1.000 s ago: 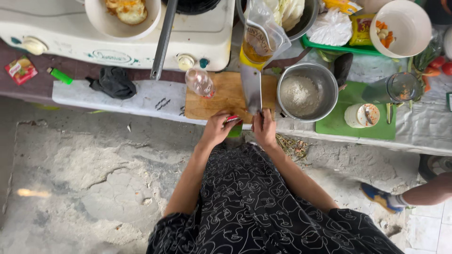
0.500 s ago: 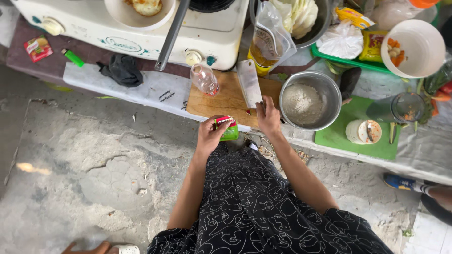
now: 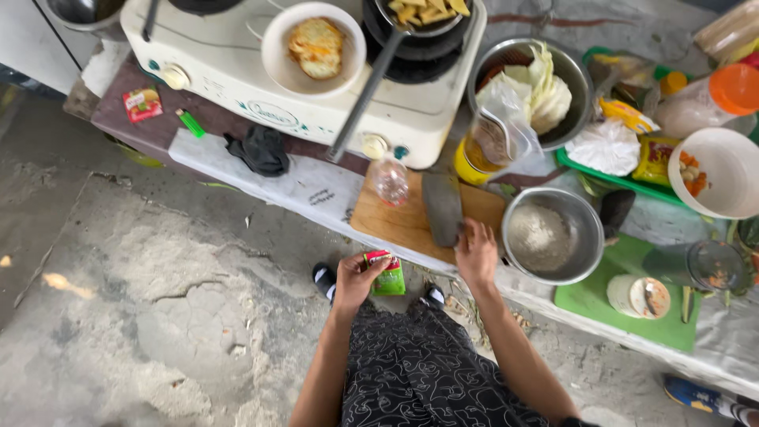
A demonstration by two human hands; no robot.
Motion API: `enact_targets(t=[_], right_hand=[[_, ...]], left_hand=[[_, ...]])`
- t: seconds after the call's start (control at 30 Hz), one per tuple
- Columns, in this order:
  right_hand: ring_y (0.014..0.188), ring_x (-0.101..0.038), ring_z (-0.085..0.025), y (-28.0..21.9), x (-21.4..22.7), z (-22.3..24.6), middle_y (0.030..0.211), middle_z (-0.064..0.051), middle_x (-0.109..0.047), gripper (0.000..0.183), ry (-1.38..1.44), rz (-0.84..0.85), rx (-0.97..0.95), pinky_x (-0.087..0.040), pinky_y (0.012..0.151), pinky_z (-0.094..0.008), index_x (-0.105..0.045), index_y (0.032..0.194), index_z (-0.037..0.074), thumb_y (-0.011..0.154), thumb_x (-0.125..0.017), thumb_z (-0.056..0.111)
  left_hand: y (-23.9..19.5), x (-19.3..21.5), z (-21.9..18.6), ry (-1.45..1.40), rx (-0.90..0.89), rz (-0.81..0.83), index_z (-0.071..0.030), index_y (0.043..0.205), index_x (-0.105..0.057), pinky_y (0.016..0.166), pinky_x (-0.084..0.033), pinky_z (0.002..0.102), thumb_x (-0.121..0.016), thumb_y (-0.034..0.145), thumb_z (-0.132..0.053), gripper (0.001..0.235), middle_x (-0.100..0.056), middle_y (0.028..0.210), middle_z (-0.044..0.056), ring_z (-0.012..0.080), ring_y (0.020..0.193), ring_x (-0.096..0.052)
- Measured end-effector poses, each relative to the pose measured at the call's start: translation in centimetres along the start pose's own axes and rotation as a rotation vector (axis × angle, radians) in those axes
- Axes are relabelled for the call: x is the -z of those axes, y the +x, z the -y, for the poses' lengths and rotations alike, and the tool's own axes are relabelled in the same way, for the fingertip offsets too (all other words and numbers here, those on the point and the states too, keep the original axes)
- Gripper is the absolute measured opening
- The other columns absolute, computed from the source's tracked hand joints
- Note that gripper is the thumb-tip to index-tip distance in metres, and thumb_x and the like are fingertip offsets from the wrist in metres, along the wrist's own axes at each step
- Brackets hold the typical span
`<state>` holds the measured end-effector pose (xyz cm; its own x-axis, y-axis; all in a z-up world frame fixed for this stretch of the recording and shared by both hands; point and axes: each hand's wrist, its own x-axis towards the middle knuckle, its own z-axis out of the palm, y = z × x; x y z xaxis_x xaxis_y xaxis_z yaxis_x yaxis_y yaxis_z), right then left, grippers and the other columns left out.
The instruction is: The person chops a small orange vegetable and places it into a bowl with other ingredients. They then pour a blended red sauce from a blender jar into a wok on a portable stove and stir it. Finally, they open a seasoning packet and add its contents to the wok.
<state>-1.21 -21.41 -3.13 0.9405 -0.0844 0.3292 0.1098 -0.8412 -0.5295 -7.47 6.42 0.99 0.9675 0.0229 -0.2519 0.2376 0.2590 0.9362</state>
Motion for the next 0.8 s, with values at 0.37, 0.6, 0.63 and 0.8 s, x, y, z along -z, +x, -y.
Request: enact_targets(t=[0.37,0.6,0.63,0.8], right_hand=[[0.071,-0.067,-0.008,1.2,-7.3,30.8,0.093,-0.007,-0.074,0.026,0.969,0.632,-0.100,-0.056,0.049,-0.022,-0.069,0.118,0.002,0.093,-0.069,0.008],[0.068,-0.063,-0.007,5.5,-13.0,43.4,0.088,-0.007,-0.073,0.015,1.068,0.589,-0.121,-0.052,0.056,-0.023,-0.073,0.105,-0.003,0.096,-0.071,0.009],[0.066,-0.061,-0.007,6.3,-13.3,44.6,0.086,-0.006,-0.072,0.014,1.085,0.573,-0.160,-0.051,0.053,-0.023,-0.072,0.104,-0.003,0.097,-0.070,0.009],[0.066,-0.064,-0.009,12.2,-15.3,49.4,0.084,-0.007,-0.071,0.017,1.142,0.552,-0.086,-0.055,0.056,-0.024,-0.070,0.099,-0.003,0.100,-0.072,0.014]], left_hand=[[1.4,19.3,-13.4,0.191,-0.058,-0.081,0.000,0.095,-0.082,0.059,-0.055,0.024,-0.084,0.084,-0.015,0.019,-0.078,0.078,0.005,0.0064,0.067,-0.066],[2.4,28.9,-20.6,0.136,-0.135,-0.104,0.000,0.106,-0.074,0.067,-0.056,0.025,-0.085,0.085,-0.017,0.030,-0.077,0.089,0.008,0.0098,0.078,-0.069],[2.8,29.7,-21.1,0.032,-0.201,-0.056,-0.001,0.113,-0.069,0.074,-0.059,0.024,-0.085,0.085,-0.017,0.036,-0.077,0.097,0.006,0.0093,0.085,-0.072],[5.7,32.1,-22.7,-0.313,-0.167,-0.137,0.003,0.114,-0.069,0.071,-0.062,0.033,-0.079,0.091,-0.012,0.030,-0.077,0.101,0.011,0.0167,0.084,-0.072]])
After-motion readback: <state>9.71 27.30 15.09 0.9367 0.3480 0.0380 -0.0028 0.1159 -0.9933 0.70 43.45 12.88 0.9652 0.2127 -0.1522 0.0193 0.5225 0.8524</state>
